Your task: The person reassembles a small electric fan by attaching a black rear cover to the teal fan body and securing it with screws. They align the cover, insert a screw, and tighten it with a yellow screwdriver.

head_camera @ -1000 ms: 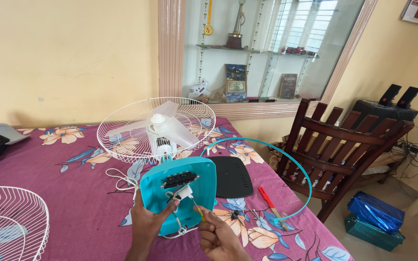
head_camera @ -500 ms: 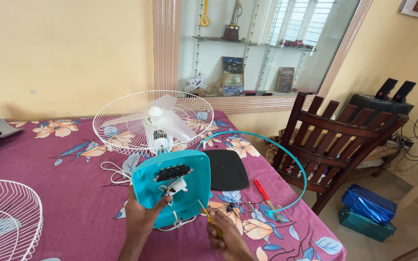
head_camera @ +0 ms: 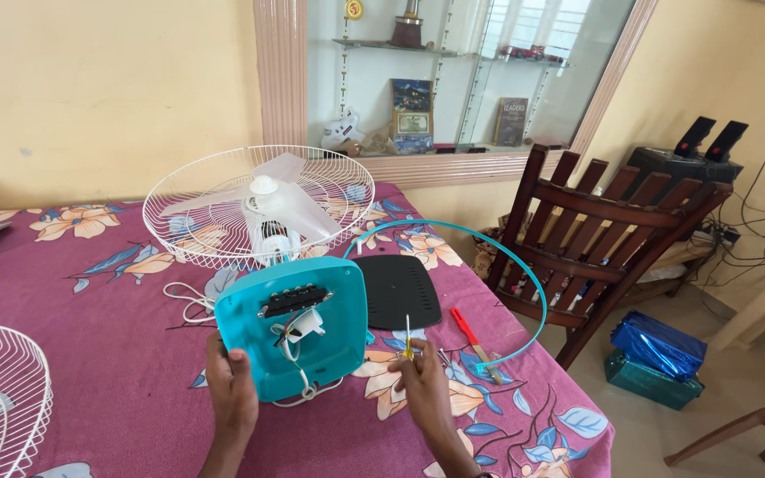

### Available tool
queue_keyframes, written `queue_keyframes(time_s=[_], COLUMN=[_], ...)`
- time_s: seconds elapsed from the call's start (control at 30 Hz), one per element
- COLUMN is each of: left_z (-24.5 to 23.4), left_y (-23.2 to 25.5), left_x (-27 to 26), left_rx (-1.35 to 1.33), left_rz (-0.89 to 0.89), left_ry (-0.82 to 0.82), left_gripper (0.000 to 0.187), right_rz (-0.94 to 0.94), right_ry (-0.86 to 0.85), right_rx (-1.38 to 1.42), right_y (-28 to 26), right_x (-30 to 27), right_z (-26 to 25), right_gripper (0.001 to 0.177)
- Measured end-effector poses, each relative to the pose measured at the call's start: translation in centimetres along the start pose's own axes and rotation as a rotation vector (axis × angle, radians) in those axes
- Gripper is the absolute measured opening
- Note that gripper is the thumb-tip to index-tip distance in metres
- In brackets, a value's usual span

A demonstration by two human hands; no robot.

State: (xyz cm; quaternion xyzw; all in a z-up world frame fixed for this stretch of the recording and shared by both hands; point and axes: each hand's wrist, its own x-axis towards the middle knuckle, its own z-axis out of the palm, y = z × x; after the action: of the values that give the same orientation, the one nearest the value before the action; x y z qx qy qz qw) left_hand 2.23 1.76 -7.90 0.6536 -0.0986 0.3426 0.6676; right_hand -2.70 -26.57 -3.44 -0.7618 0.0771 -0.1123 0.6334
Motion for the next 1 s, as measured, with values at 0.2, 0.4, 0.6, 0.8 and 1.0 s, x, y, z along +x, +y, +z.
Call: queue_keyframes(time_s=[0.2,0.4,0.6,0.8,1.0], left_z=[-0.4,-0.6,-0.3,0.1,0.2], left_y=[-0.2,1.3,0.7,1.2,3.3], left_x=[0.4,0.8,0.9,1.2,1.3], left_rx=[-0.158,-0.121,-0.141,-0.09,-0.135], left_rz=[-0.098,-0.196,-0.241,-0.317,-0.337], left_ry=[0.095,0.221,0.242,0.264,0.33], left_gripper=[0.068,0.059,0.047,0.045,0.039], right_rz=[-0.389,-0.355,-0.301,-0.449,-0.582], right_ry=[0.128,0.056,-0.037,-0.041,-0.037], right_rx=[-0.481,-0.51,-0.489,-0.494,-0.512], right_y=[0.8,1.4,1.5,0.9,1.1], right_x=[2.4,3.1,2.5,2.0,1.4], right_z=[2.2,3.7,4.4,4.3,4.0], right_gripper=[0.031,0.029,0.03,0.04,0.044])
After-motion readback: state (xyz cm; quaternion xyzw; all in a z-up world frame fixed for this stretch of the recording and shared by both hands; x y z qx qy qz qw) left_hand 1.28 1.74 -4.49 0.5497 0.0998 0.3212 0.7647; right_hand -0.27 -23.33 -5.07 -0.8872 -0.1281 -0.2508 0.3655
